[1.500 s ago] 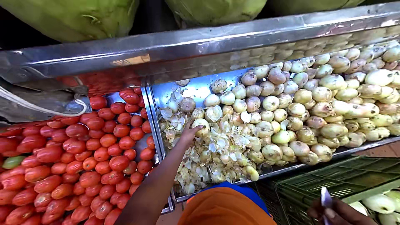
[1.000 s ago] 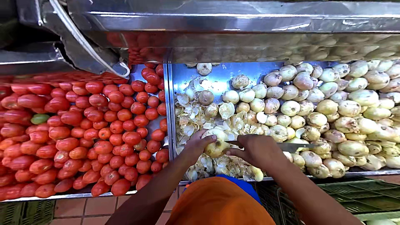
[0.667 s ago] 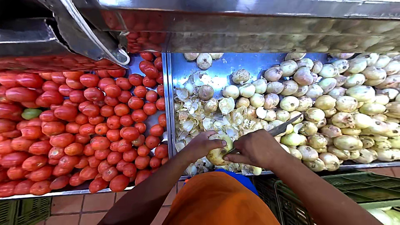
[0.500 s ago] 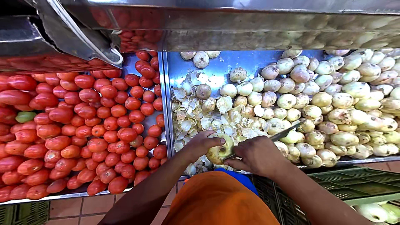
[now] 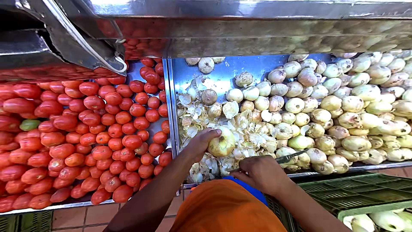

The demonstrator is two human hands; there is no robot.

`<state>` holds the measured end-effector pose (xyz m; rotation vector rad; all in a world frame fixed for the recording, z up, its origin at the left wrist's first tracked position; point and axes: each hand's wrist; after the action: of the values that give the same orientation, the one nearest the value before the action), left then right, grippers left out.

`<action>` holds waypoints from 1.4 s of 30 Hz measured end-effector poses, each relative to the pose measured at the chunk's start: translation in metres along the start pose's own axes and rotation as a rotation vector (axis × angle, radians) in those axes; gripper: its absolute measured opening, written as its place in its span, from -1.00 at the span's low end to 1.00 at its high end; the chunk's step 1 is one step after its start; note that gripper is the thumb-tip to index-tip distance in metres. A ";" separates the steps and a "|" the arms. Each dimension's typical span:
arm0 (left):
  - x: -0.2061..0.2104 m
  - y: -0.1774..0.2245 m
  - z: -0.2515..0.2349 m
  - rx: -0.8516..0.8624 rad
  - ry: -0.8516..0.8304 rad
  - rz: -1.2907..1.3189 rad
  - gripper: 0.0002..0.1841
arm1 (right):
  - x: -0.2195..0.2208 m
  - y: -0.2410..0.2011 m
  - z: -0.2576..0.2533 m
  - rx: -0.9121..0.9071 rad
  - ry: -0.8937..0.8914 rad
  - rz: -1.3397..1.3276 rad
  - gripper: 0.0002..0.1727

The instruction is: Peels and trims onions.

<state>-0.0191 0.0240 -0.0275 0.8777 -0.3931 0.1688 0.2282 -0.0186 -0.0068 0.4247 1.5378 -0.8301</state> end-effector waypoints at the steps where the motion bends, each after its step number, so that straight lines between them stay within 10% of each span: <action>1: 0.000 0.002 0.002 0.010 -0.009 -0.033 -0.52 | -0.007 0.001 -0.005 0.048 -0.001 -0.037 -0.31; 14: 0.018 -0.004 0.030 0.103 0.100 -0.180 -0.46 | -0.033 0.004 -0.040 0.269 -0.338 0.055 -0.04; 25: 0.036 -0.028 0.028 0.183 0.289 -0.203 -0.38 | 0.003 0.029 -0.039 -0.055 0.113 0.102 -0.18; 37: 0.059 -0.044 -0.008 0.129 0.449 -0.026 -0.40 | -0.002 0.054 -0.040 -0.099 0.071 0.146 -0.21; 42: 0.017 -0.025 -0.050 0.059 0.575 0.192 -0.23 | 0.010 0.014 -0.022 -0.146 -0.230 0.018 -0.17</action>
<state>0.0169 0.0471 -0.0673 0.8074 0.0680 0.5960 0.2213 0.0044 -0.0213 0.2275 1.3679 -0.7206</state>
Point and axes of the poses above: each hand's wrist, its own z-axis away from the middle knuckle, its own x-axis out of the palm, y = z × x, and after that the axes turned 5 degrees about z, right-handed
